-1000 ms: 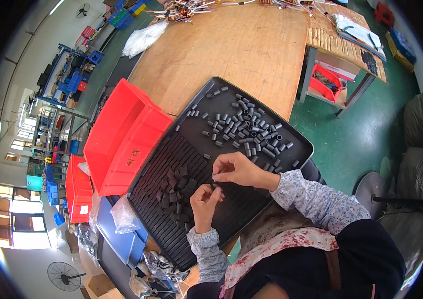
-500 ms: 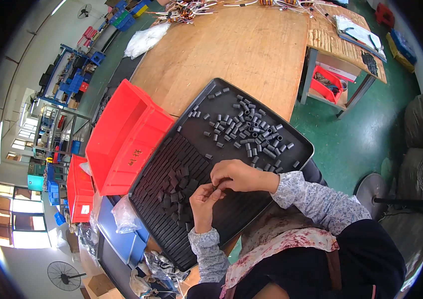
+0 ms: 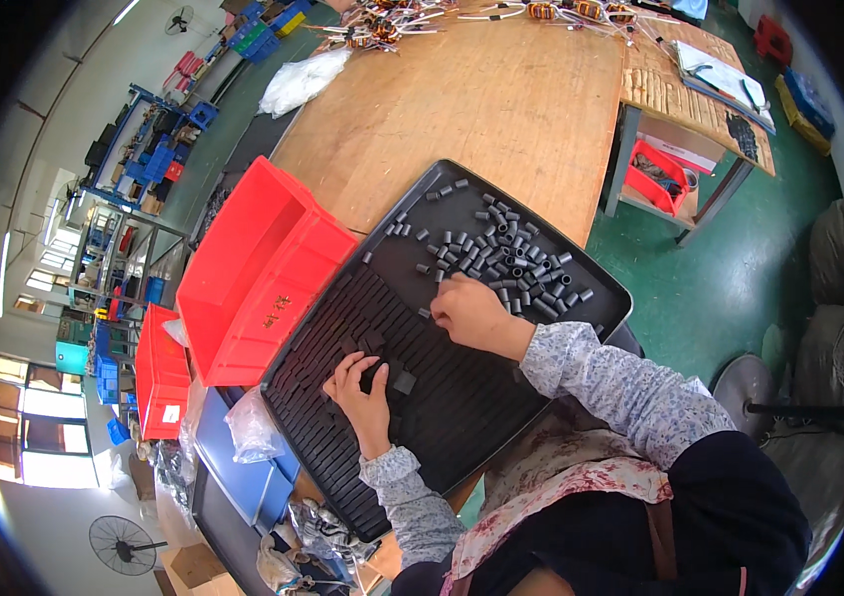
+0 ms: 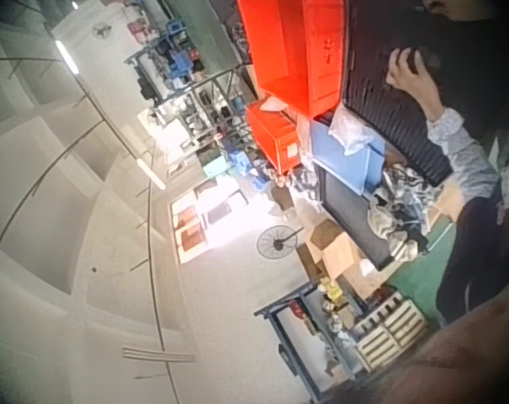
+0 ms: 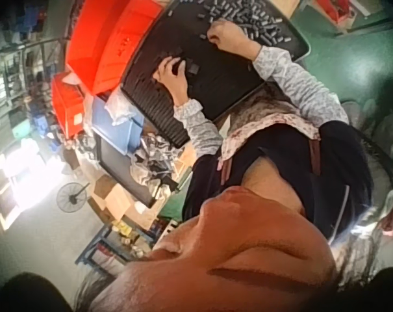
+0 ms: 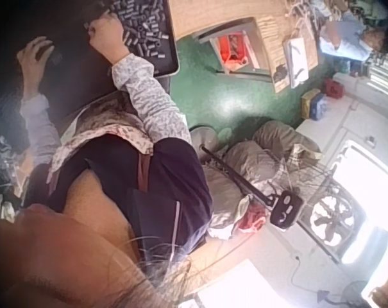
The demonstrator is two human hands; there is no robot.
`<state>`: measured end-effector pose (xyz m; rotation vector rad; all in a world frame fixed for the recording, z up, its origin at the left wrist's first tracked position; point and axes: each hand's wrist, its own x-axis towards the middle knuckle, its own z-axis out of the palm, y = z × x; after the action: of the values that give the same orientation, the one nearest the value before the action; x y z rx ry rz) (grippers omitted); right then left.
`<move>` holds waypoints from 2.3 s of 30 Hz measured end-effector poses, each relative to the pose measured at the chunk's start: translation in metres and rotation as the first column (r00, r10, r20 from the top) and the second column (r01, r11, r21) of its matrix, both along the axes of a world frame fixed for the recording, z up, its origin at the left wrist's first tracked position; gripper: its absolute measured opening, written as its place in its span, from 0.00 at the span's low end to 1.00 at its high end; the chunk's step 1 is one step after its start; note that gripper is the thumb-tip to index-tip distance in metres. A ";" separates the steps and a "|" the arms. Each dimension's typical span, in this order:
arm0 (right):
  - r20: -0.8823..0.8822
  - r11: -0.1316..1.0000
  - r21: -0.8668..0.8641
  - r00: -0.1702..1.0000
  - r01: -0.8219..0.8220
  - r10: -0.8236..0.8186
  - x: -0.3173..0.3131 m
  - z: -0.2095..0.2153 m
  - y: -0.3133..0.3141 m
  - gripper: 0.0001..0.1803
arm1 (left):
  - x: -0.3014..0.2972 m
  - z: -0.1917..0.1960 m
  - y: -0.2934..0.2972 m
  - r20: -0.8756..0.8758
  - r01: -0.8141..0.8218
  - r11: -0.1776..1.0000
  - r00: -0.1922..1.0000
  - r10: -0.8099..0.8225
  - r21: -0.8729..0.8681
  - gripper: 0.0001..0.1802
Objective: The person sorts small black plastic components on a black tray, picking them up one by one and placing them into a clear plastic bag. The person then pours the contents of the bag back onto the tray and continues sorting the components.
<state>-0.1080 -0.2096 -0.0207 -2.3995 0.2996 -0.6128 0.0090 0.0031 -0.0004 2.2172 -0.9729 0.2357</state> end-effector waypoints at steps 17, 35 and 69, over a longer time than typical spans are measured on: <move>0.071 0.702 0.710 0.997 -0.042 -0.011 -0.021 0.020 0.009 0.08 | -0.044 0.005 -0.018 -0.785 0.061 0.856 0.368 -0.498 -0.514 0.12; 0.356 0.840 0.354 0.890 -0.412 0.286 -0.028 0.026 0.023 0.05 | -0.047 -0.004 -0.014 -0.782 0.058 0.884 0.442 -0.440 -0.464 0.18; 0.209 0.628 0.743 0.972 -0.231 0.110 -0.013 0.022 0.016 0.09 | -0.050 0.011 -0.021 -0.776 -0.037 0.857 0.445 -0.447 -0.514 0.06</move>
<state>-0.1205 -0.1938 0.0008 -1.5163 0.2025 -0.4391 -0.0412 -0.0176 0.0106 1.3771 -0.4799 -0.7118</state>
